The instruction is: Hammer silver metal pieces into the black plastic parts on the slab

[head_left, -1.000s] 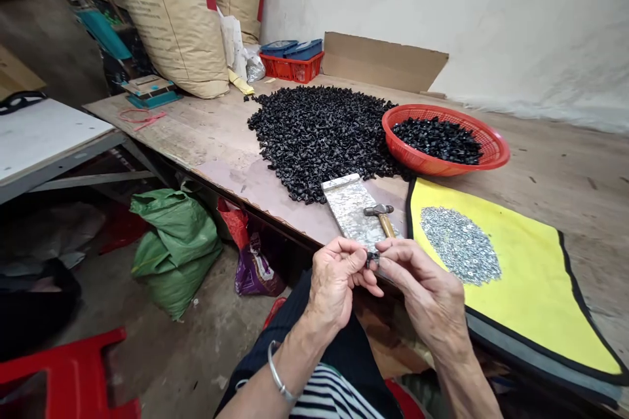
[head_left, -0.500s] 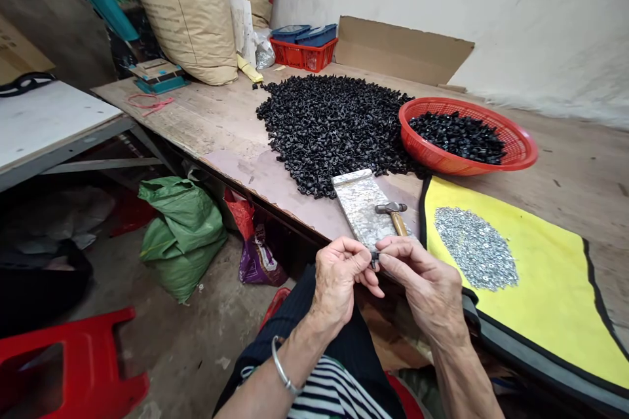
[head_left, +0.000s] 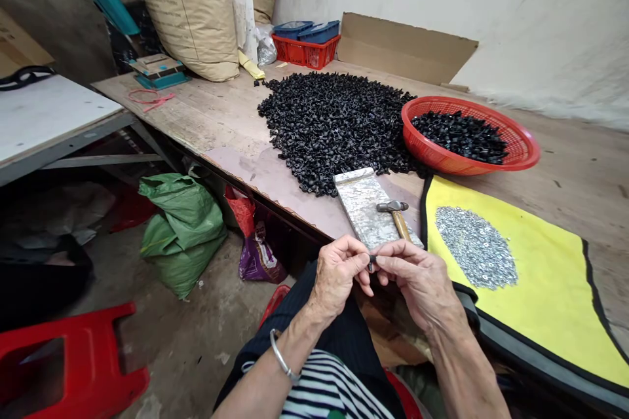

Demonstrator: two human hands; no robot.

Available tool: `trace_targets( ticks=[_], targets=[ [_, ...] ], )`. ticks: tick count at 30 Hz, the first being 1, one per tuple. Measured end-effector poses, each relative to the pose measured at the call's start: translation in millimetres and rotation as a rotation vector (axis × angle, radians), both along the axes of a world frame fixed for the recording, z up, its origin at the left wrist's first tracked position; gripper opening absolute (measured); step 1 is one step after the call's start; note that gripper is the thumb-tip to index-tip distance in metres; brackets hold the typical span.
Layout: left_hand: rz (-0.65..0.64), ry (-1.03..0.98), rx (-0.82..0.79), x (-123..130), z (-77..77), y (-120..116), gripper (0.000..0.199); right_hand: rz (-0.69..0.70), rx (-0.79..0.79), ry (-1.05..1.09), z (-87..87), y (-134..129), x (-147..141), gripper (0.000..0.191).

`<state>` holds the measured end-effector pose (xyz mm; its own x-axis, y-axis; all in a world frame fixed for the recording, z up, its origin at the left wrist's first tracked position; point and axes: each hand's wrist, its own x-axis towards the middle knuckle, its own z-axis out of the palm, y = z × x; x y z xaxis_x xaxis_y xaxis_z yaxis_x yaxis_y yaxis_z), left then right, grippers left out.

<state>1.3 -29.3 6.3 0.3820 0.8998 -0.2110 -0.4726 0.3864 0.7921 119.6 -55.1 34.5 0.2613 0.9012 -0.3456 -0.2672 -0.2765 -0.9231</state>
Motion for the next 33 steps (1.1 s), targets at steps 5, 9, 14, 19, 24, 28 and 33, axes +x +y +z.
trace_targets(
  ticks=[5,9,14,19,24,28,33],
  targets=[
    [-0.055,0.031,-0.012,-3.3,-0.8,1.5,0.019,-0.064,-0.038,0.073,-5.6,-1.8,-2.4,0.016],
    [-0.068,0.029,-0.020,-5.1,0.8,0.2,0.018,-0.097,-0.037,0.127,-6.3,-0.3,-4.9,0.019],
    [0.044,0.065,-0.057,-6.7,0.5,-5.2,0.011,-0.144,-0.008,0.116,-6.0,-3.6,-18.4,0.016],
    [0.056,0.032,-0.066,-3.6,-0.8,-11.0,0.009,-0.202,-0.011,0.141,-7.4,-8.9,-22.8,0.015],
    [0.025,0.023,-0.089,-2.1,-3.3,-10.6,0.012,-0.228,-0.010,0.149,-9.1,-11.8,-20.7,0.015],
    [0.046,0.073,-0.085,-1.3,-4.3,-10.8,0.012,-0.254,0.009,0.139,-9.9,-14.5,-23.1,0.014],
    [0.059,0.037,-0.110,5.0,-1.5,-14.7,0.013,-0.245,0.020,0.101,-11.7,-16.8,-23.2,0.014]
  ],
)
